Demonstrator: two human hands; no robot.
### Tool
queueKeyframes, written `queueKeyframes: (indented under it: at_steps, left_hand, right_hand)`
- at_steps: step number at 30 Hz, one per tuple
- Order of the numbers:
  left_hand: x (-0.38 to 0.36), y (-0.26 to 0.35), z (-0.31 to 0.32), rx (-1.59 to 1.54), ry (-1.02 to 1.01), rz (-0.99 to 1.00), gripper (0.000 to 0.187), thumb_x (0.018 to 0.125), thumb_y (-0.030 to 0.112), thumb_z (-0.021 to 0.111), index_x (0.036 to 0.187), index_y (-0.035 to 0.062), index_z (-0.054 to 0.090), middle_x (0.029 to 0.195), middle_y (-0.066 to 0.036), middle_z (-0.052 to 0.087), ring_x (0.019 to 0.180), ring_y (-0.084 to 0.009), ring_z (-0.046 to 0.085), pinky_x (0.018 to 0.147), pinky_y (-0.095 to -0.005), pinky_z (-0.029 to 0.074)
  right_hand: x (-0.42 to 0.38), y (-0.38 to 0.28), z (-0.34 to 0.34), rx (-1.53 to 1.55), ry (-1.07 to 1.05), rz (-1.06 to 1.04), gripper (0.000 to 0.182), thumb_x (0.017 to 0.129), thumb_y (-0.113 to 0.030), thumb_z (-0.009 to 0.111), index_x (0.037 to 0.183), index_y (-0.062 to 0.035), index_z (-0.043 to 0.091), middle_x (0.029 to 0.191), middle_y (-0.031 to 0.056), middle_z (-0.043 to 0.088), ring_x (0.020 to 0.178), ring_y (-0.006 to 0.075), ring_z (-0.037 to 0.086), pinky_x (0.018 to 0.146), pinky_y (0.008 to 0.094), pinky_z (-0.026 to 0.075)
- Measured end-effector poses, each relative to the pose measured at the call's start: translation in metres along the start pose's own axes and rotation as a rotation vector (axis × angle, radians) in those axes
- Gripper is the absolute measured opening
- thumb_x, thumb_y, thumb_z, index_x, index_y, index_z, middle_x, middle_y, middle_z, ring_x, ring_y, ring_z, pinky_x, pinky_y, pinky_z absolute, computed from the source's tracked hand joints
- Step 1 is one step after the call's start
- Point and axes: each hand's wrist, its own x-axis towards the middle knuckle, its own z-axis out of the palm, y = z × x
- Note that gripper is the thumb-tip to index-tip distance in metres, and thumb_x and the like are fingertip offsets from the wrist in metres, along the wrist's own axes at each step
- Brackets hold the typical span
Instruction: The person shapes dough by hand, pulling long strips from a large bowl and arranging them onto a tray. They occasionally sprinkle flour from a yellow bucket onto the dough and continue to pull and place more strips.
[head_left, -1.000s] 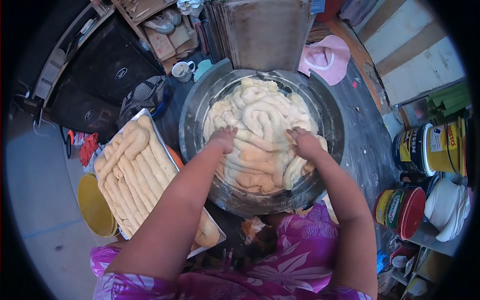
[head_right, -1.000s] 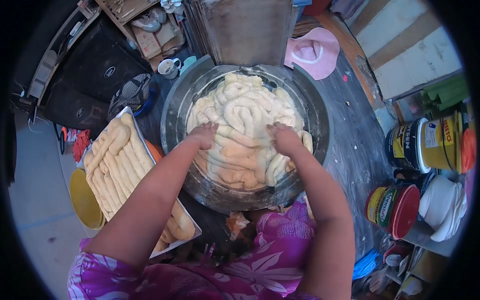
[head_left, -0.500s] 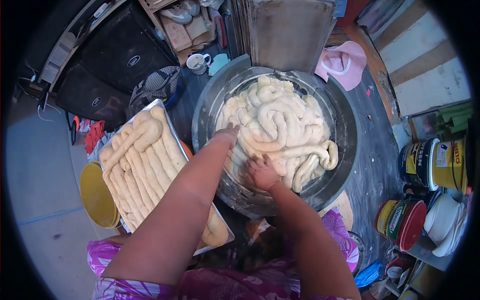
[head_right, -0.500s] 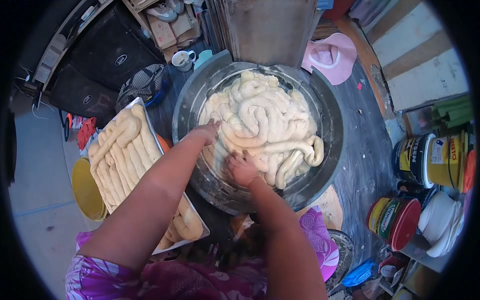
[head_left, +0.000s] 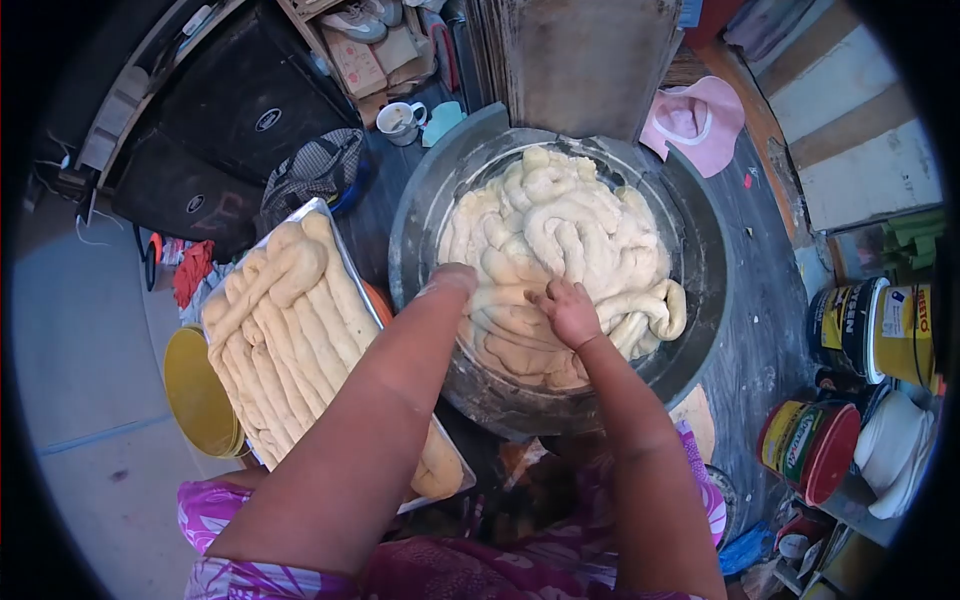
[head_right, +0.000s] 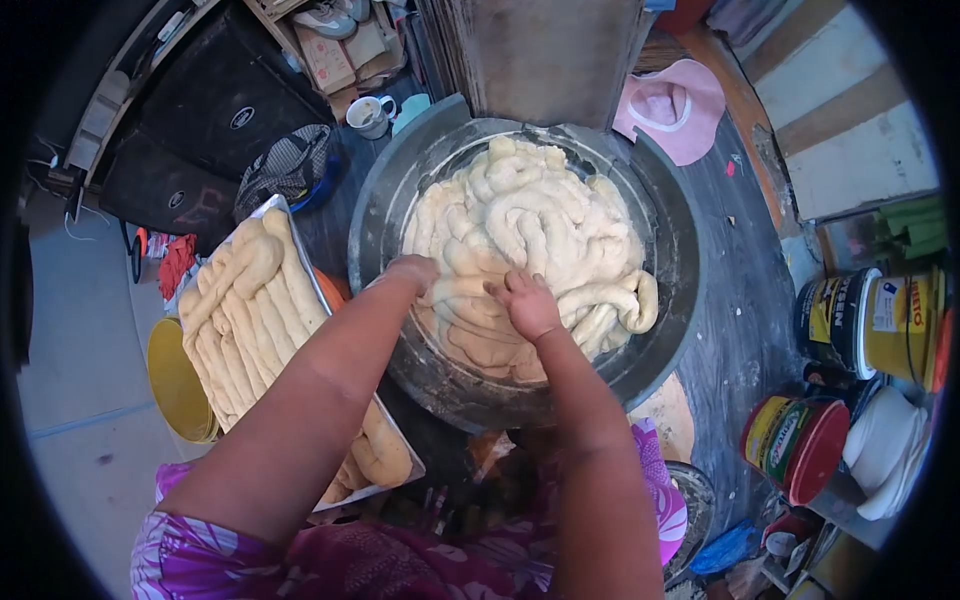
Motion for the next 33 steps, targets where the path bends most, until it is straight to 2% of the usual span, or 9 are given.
queueKeyframes:
  at_steps: [4, 7, 12, 16, 18, 22, 25, 28, 33]
  left_hand:
    - [-0.004, 0.018, 0.02, 0.073, -0.162, -0.008, 0.035, 0.079, 0.011, 0.056, 0.113, 0.0065, 0.06, 0.119, -0.015, 0.057, 0.107, -0.0302, 0.057, 0.09, -0.0383, 0.045]
    - [-0.018, 0.025, 0.025, -0.083, -0.159, -0.097, 0.037, 0.076, 0.015, 0.06, 0.112, 0.0067, 0.061, 0.118, -0.014, 0.058, 0.107, -0.0286, 0.057, 0.09, -0.0385, 0.045]
    - [-0.053, 0.032, 0.006, 0.002, -0.214, -0.018, 0.047, 0.069, 0.025, 0.065, 0.112, 0.0057, 0.062, 0.114, -0.017, 0.059, 0.105, -0.0268, 0.058, 0.09, -0.037, 0.045]
    - [-0.041, 0.022, -0.021, -0.398, -0.009, 0.089, 0.045, 0.066, 0.026, 0.062, 0.106, 0.0056, 0.062, 0.107, -0.019, 0.06, 0.089, -0.0248, 0.063, 0.071, -0.0381, 0.051]
    - [-0.077, 0.021, -0.062, -1.104, -0.083, 0.08, 0.035, 0.068, 0.022, 0.059, 0.1, 0.0083, 0.062, 0.093, -0.011, 0.06, 0.071, -0.0211, 0.059, 0.053, -0.0338, 0.048]
    - [-0.115, -0.026, -0.138, -1.391, 0.197, 0.132, 0.028, 0.073, 0.019, 0.054, 0.098, 0.0094, 0.062, 0.078, -0.004, 0.056, 0.052, -0.0126, 0.047, 0.041, -0.0242, 0.041]
    - [-0.126, -0.09, -0.162, -1.912, 0.526, 0.134, 0.028, 0.075, 0.017, 0.052, 0.1, 0.0051, 0.058, 0.074, -0.006, 0.057, 0.047, -0.0116, 0.046, 0.038, -0.0232, 0.041]
    - [-0.144, -0.081, -0.157, -1.886, 0.768, 0.066, 0.029, 0.076, 0.015, 0.051, 0.103, 0.004, 0.056, 0.079, -0.008, 0.056, 0.05, -0.013, 0.049, 0.043, -0.0236, 0.041]
    - [-0.118, -0.011, -0.109, -1.686, 0.598, 0.054, 0.032, 0.08, 0.016, 0.053, 0.11, 0.0052, 0.054, 0.08, -0.007, 0.058, 0.053, -0.0148, 0.053, 0.045, -0.0252, 0.043]
  right_hand:
    - [0.014, -0.019, -0.03, -0.025, -0.246, -0.003, 0.051, 0.077, -0.027, 0.057, 0.125, -0.0149, 0.051, 0.12, 0.0103, 0.049, 0.112, 0.025, 0.046, 0.094, 0.0438, 0.032]
    - [0.024, -0.049, 0.008, 0.097, -0.141, 0.034, 0.068, 0.076, -0.035, 0.058, 0.136, -0.0132, 0.036, 0.14, 0.0121, 0.034, 0.129, 0.0247, 0.033, 0.106, 0.0476, 0.021]
    - [0.024, -0.066, 0.064, -0.304, 0.085, 0.048, 0.071, 0.073, -0.036, 0.064, 0.134, -0.0135, 0.037, 0.137, 0.0123, 0.039, 0.127, 0.0266, 0.035, 0.108, 0.0497, 0.02]
    - [0.037, -0.056, 0.03, 0.342, -0.052, 0.307, 0.064, 0.075, -0.037, 0.063, 0.129, -0.0098, 0.042, 0.122, 0.0138, 0.051, 0.122, 0.0281, 0.041, 0.104, 0.0481, 0.025]
    - [0.031, -0.052, 0.009, 0.586, -0.09, 0.43, 0.062, 0.076, -0.037, 0.063, 0.127, -0.0083, 0.043, 0.118, 0.0139, 0.053, 0.121, 0.0284, 0.042, 0.103, 0.0477, 0.026]
    - [-0.007, -0.02, 0.011, 0.279, 0.098, 0.29, 0.063, 0.08, -0.042, 0.059, 0.132, -0.0124, 0.04, 0.126, 0.0153, 0.049, 0.124, 0.0298, 0.039, 0.104, 0.0518, 0.022]
    - [-0.029, -0.006, 0.013, 0.122, 0.081, 0.455, 0.067, 0.084, -0.055, 0.045, 0.137, -0.0177, 0.034, 0.145, 0.013, 0.027, 0.136, 0.0293, 0.02, 0.107, 0.0605, 0.005]
    - [-0.006, -0.046, 0.033, 0.047, 0.112, 0.61, 0.071, 0.081, -0.055, 0.049, 0.137, -0.0136, 0.035, 0.144, 0.0132, 0.029, 0.134, 0.0318, 0.022, 0.107, 0.0596, 0.005]
    - [0.019, -0.106, 0.035, 0.37, -0.152, 0.096, 0.063, 0.08, -0.039, 0.057, 0.133, -0.0088, 0.039, 0.137, 0.0172, 0.038, 0.129, 0.0328, 0.03, 0.11, 0.0465, 0.017]
